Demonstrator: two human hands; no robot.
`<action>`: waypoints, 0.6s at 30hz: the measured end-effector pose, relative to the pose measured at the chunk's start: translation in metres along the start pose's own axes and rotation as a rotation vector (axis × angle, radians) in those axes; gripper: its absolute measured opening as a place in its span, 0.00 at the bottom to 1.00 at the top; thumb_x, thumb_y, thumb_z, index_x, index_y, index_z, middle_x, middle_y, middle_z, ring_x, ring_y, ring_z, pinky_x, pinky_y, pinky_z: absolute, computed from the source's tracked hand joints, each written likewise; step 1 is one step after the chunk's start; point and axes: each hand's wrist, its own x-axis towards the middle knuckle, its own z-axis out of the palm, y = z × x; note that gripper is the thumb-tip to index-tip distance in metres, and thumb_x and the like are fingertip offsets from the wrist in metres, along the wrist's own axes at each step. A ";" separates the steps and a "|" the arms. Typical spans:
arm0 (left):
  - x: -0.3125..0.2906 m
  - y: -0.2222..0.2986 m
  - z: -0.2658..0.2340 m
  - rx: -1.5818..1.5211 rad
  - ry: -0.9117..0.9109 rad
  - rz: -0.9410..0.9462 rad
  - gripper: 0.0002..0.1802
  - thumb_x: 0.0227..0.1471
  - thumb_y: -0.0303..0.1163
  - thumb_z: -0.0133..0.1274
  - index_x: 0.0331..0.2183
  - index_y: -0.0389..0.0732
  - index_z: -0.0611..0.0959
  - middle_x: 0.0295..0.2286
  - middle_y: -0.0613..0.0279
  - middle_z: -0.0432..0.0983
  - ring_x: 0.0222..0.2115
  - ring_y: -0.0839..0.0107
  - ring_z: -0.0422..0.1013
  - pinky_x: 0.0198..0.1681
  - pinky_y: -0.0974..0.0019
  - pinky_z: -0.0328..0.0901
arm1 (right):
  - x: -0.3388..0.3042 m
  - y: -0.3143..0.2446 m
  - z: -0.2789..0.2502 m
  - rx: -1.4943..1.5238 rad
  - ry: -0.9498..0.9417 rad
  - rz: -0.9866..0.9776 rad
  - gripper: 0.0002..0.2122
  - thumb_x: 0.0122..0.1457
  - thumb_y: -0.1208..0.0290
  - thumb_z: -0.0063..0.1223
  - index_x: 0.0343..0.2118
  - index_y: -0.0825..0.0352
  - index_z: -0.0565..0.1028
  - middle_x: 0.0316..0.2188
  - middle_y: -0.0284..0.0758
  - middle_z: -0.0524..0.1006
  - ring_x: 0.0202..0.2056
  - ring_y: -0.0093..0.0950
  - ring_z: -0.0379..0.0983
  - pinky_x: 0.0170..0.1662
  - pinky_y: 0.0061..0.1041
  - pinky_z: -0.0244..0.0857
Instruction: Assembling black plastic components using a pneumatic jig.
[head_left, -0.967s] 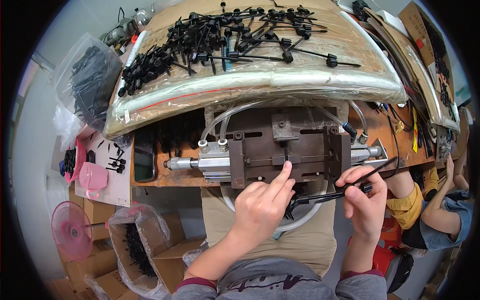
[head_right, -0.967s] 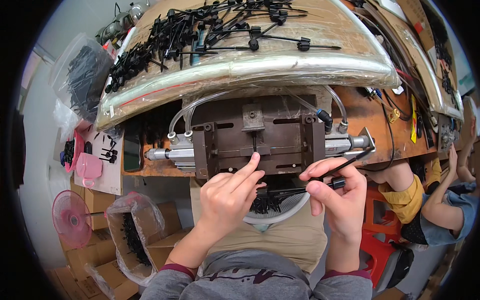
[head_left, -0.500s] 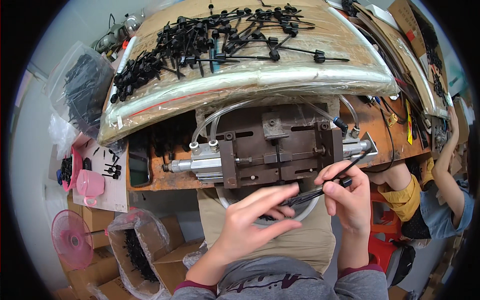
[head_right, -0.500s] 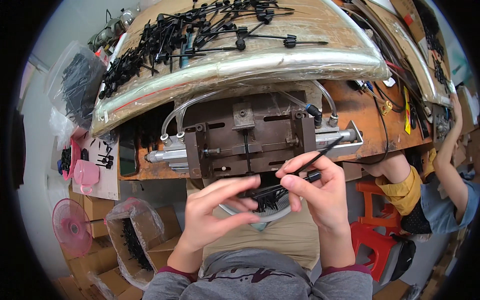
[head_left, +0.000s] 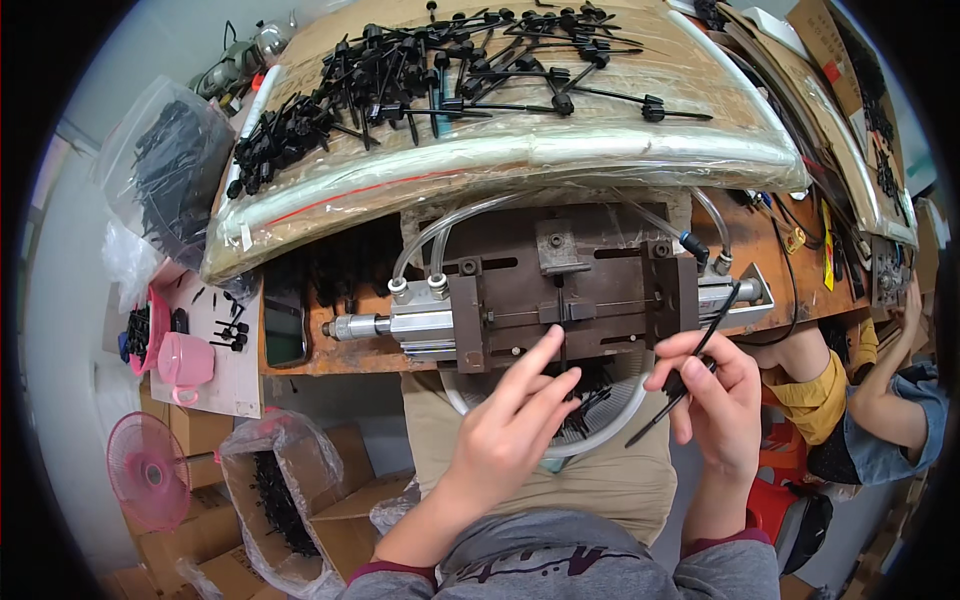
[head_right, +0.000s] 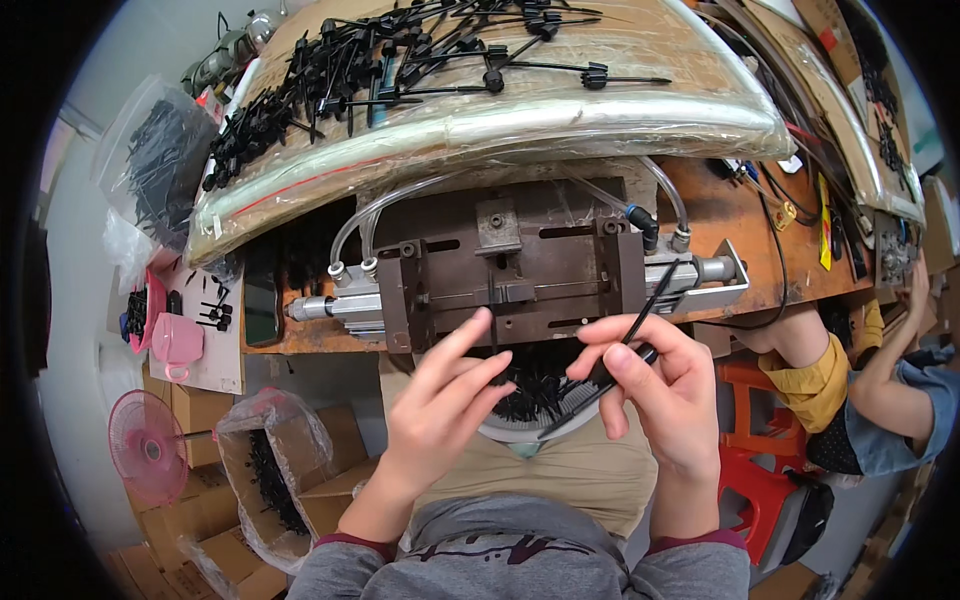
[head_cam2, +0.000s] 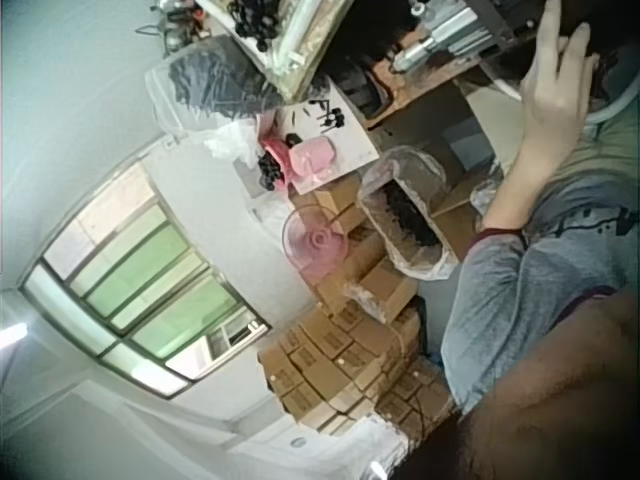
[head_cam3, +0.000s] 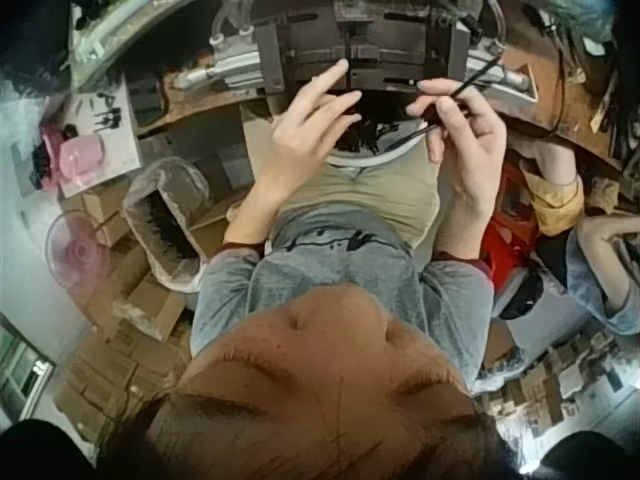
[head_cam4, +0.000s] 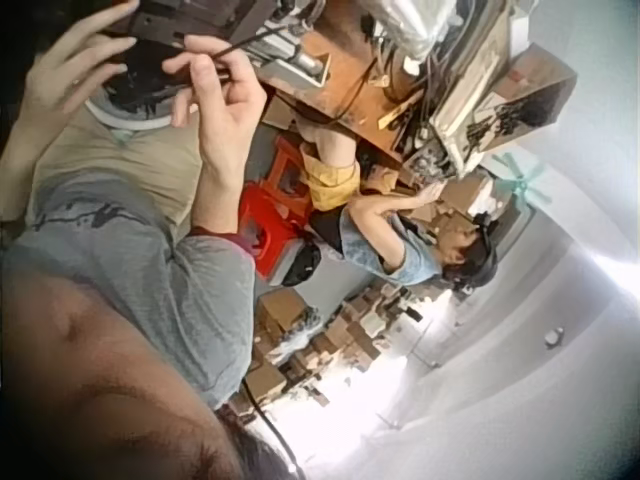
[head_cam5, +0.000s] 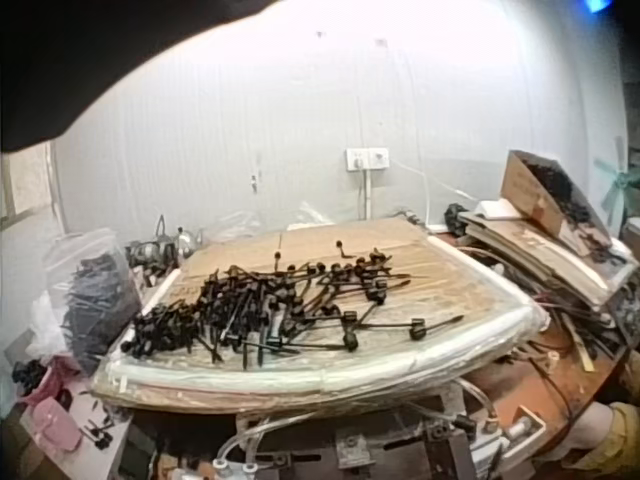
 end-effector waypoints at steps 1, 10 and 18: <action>-0.001 -0.005 0.004 0.104 -0.013 0.053 0.18 0.38 0.23 0.67 0.36 0.36 0.84 0.47 0.49 0.75 0.27 0.71 0.76 0.30 0.71 0.71 | 0.000 0.001 -0.001 -0.005 -0.022 0.014 0.09 0.64 0.74 0.47 0.40 0.76 0.73 0.29 0.47 0.78 0.14 0.19 0.67 0.16 0.14 0.60; 0.018 -0.003 0.007 0.430 -0.076 0.194 0.14 0.39 0.29 0.65 0.33 0.37 0.85 0.44 0.56 0.79 0.20 0.72 0.73 0.26 0.72 0.66 | -0.002 0.012 -0.004 -0.030 -0.106 0.065 0.14 0.68 0.68 0.39 0.28 0.72 0.69 0.26 0.46 0.77 0.12 0.16 0.61 0.13 0.12 0.52; 0.017 0.000 0.006 0.444 -0.104 0.149 0.14 0.39 0.29 0.65 0.32 0.37 0.85 0.44 0.57 0.79 0.21 0.72 0.74 0.26 0.72 0.66 | -0.006 0.017 0.001 -0.130 -0.171 0.171 0.15 0.69 0.66 0.37 0.29 0.71 0.71 0.23 0.37 0.75 0.14 0.14 0.61 0.15 0.12 0.52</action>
